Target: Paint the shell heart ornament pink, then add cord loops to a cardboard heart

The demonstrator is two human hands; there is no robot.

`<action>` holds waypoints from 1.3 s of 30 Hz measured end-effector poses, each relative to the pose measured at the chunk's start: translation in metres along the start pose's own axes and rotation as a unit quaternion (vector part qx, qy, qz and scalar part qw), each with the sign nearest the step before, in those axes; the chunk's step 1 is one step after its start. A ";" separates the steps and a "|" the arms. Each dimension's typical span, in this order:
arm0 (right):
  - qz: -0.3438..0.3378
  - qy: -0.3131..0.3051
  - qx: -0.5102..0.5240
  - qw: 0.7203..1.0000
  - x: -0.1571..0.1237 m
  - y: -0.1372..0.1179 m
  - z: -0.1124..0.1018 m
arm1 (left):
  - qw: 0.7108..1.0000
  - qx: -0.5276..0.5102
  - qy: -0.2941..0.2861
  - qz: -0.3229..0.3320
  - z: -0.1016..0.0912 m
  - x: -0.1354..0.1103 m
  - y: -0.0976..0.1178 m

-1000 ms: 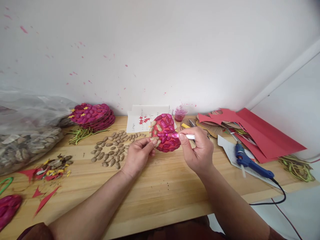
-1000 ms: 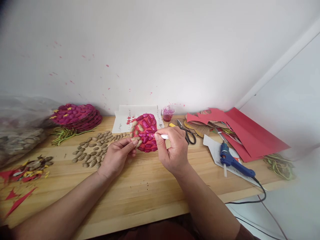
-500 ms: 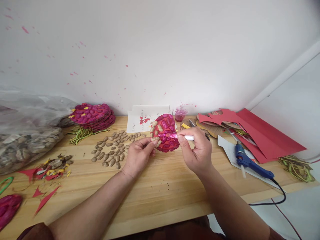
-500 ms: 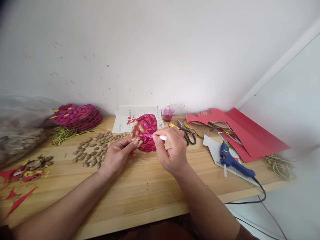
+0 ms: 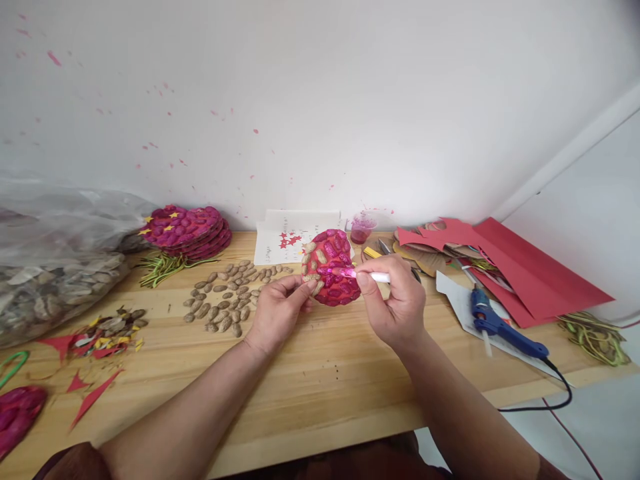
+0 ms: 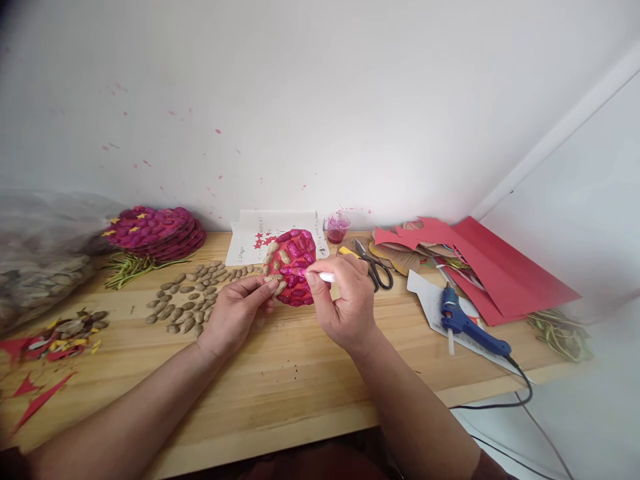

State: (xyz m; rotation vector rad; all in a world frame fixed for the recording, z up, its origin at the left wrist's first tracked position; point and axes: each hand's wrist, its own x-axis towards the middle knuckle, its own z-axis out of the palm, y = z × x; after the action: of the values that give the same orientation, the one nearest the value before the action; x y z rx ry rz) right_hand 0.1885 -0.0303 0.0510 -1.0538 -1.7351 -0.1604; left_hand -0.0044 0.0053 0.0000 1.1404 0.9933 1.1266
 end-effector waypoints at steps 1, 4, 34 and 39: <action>-0.002 -0.003 -0.002 1.000 0.000 0.000 0.000 | 1.000 -0.003 0.001 -0.002 0.000 0.000 0.001; 0.004 0.006 -0.012 1.000 0.002 0.000 -0.001 | 1.000 -0.006 -0.001 -0.007 0.000 0.000 0.001; 0.269 -0.183 -0.308 0.894 0.111 0.130 0.028 | 0.999 -0.029 0.008 -0.010 -0.001 0.010 -0.006; 0.282 -0.213 -0.320 0.879 0.106 0.138 0.039 | 0.999 -0.032 0.012 -0.017 0.000 0.010 -0.006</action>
State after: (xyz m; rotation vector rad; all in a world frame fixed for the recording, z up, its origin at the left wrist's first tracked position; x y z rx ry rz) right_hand 0.2522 0.1353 0.0702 -2.1815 -1.7003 -0.1375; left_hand -0.0015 0.0144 -0.0060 1.0575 0.9844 1.1384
